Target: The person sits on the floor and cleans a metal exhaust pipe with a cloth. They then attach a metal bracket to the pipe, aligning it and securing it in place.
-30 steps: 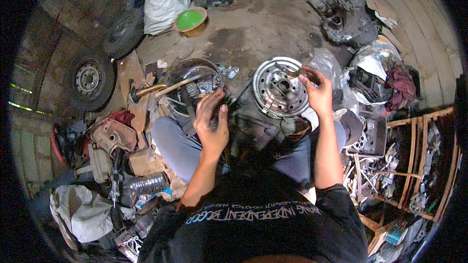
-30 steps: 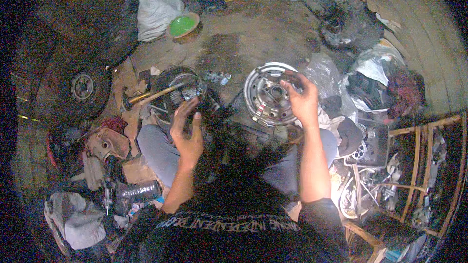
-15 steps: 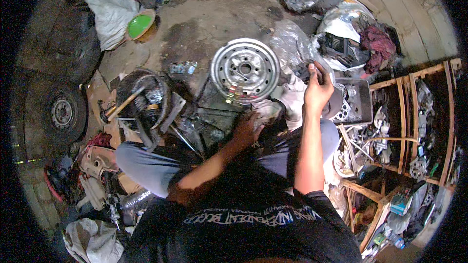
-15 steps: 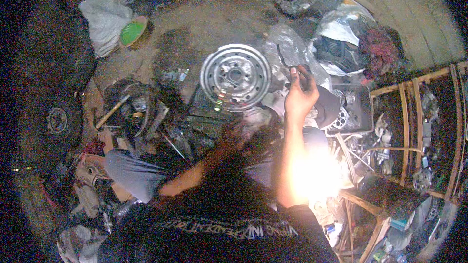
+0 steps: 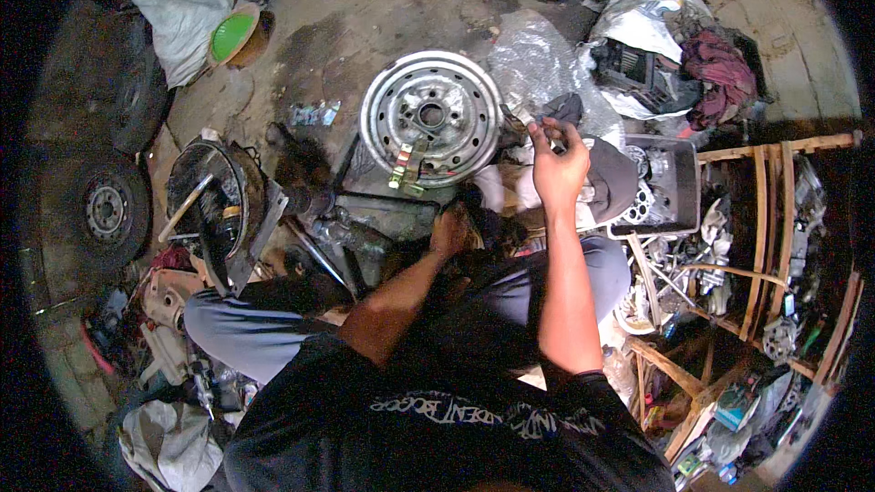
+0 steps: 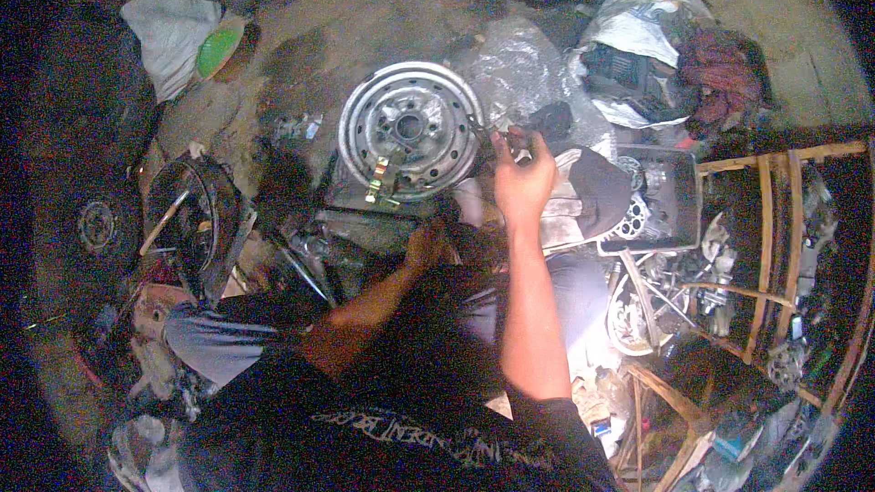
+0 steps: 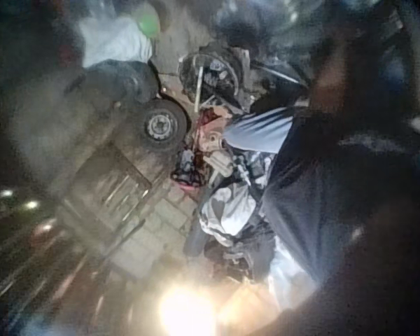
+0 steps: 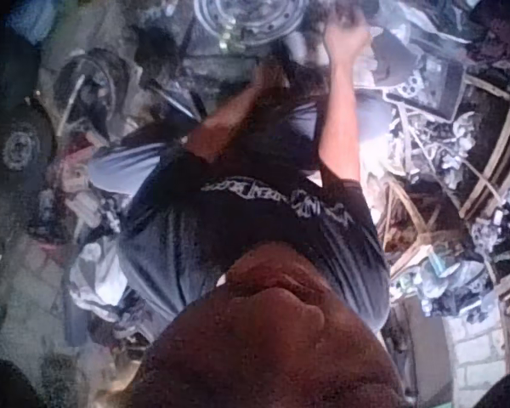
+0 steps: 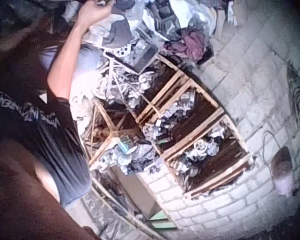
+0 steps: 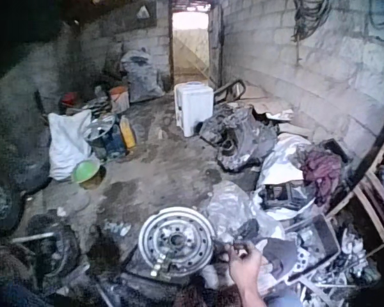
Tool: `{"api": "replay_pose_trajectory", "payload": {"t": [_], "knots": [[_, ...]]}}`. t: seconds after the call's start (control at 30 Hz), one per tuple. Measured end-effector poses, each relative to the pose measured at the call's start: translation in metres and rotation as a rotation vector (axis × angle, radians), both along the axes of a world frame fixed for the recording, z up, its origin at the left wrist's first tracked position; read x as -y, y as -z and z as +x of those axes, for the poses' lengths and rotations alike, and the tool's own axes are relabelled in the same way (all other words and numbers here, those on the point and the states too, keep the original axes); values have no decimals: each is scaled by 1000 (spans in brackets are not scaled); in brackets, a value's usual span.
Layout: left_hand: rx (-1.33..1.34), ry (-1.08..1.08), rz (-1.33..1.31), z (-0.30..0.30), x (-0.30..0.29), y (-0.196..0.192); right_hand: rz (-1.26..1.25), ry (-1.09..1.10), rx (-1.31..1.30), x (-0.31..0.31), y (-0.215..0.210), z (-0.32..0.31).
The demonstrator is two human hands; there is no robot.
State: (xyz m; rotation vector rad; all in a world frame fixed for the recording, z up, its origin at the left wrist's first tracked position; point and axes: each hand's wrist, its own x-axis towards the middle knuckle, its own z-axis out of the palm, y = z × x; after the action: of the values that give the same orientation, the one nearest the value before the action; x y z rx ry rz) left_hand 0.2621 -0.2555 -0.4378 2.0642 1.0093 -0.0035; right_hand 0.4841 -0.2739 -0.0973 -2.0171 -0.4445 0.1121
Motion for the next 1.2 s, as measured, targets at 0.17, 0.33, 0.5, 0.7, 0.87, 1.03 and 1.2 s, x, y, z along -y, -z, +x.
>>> {"api": "replay_pose_trajectory", "payload": {"t": [0.17,0.33,0.5,0.7,0.87,1.03,1.2], "knots": [[-214,-665,-518,19,-20,-192,-93,-265,-111,-20,6,0],[750,-1119,-1128,-1,-21,-198,-399,-497,-114,-19,45,-15],[938,-992,-989,16,-32,-166,-371,-667,-83,2,70,-46],[713,-755,-131,45,17,-106,-380,-694,-352,32,89,-73],[774,-843,-289,47,23,-223,-251,-738,-577,54,78,-79],[1020,-963,-916,32,22,-220,-203,-630,-938,62,57,-91],[861,-979,-915,15,16,-249,-41,-529,-1266,80,33,-93]]}}
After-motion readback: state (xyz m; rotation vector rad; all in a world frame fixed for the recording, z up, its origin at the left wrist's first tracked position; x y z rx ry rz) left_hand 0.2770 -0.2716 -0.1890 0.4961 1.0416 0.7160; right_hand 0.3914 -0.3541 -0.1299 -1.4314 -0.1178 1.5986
